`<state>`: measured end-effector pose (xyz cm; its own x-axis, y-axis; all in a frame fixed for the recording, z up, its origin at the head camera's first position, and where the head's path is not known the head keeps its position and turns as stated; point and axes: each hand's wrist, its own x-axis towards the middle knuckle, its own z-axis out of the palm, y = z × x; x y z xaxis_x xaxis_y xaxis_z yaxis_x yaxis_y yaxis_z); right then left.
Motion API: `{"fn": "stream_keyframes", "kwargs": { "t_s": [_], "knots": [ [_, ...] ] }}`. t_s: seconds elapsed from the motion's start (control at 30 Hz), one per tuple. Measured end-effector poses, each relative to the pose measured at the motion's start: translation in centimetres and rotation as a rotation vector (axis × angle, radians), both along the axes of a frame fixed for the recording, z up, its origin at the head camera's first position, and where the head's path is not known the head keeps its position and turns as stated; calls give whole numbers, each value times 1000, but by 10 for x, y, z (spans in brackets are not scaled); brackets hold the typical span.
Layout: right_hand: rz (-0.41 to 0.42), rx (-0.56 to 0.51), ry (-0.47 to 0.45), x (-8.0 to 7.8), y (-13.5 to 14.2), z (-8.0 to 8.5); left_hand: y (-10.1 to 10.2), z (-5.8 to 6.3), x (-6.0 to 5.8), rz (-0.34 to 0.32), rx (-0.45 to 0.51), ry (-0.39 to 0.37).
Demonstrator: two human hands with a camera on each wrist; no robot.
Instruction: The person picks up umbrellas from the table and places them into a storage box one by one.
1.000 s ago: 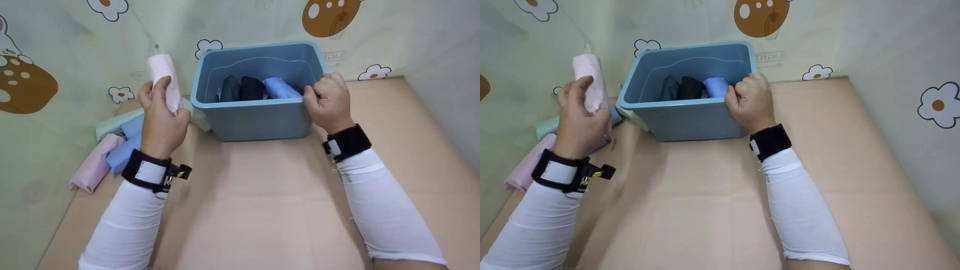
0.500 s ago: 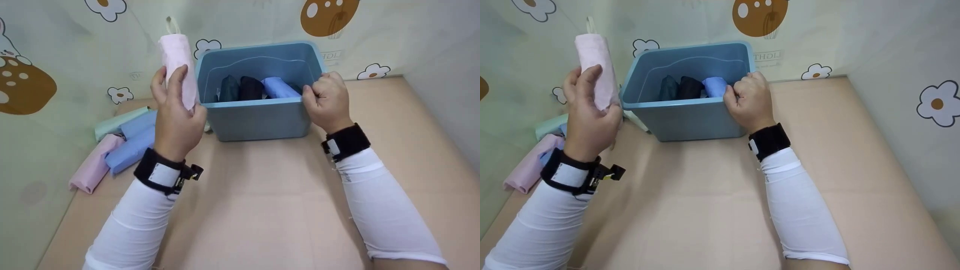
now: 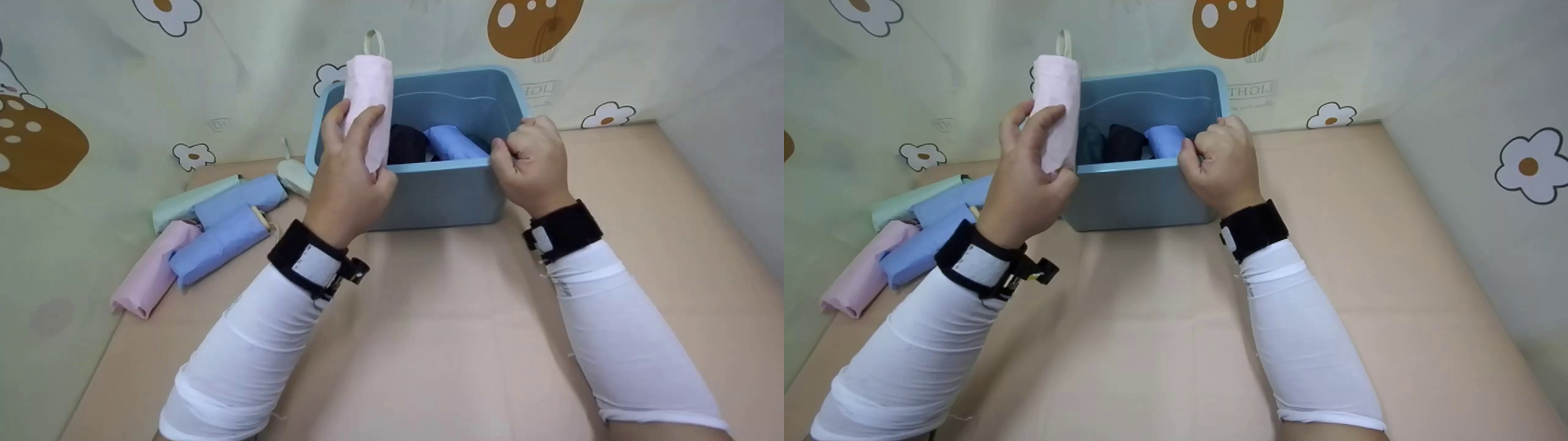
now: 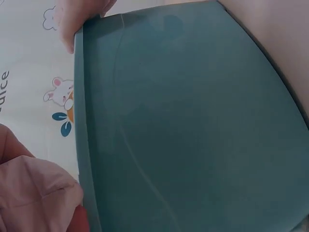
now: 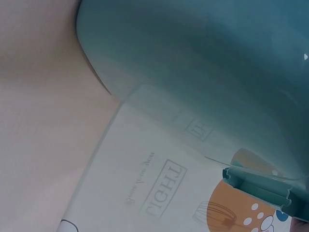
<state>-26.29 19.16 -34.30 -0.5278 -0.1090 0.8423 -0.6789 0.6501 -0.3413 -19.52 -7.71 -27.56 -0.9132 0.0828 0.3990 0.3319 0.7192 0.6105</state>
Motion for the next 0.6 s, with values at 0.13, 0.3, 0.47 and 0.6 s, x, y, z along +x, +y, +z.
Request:
{"fn": "stream_keyframes", "kwargs": {
  "t_s": [0.13,0.3,0.47,0.6],
  "knots": [
    [6,-11,23,-1,-1,0,10,4,-8,-25,-4,-39],
    [8,-34,53,-2,-1,-2,23,11,-21,-65,1,-72],
    [9,-33,52,-2,-1,-3,35,14,-34,-90,24,-124],
    [10,-29,45,-2,-1,-2,42,14,-45,-88,56,-195]
  ]
}}
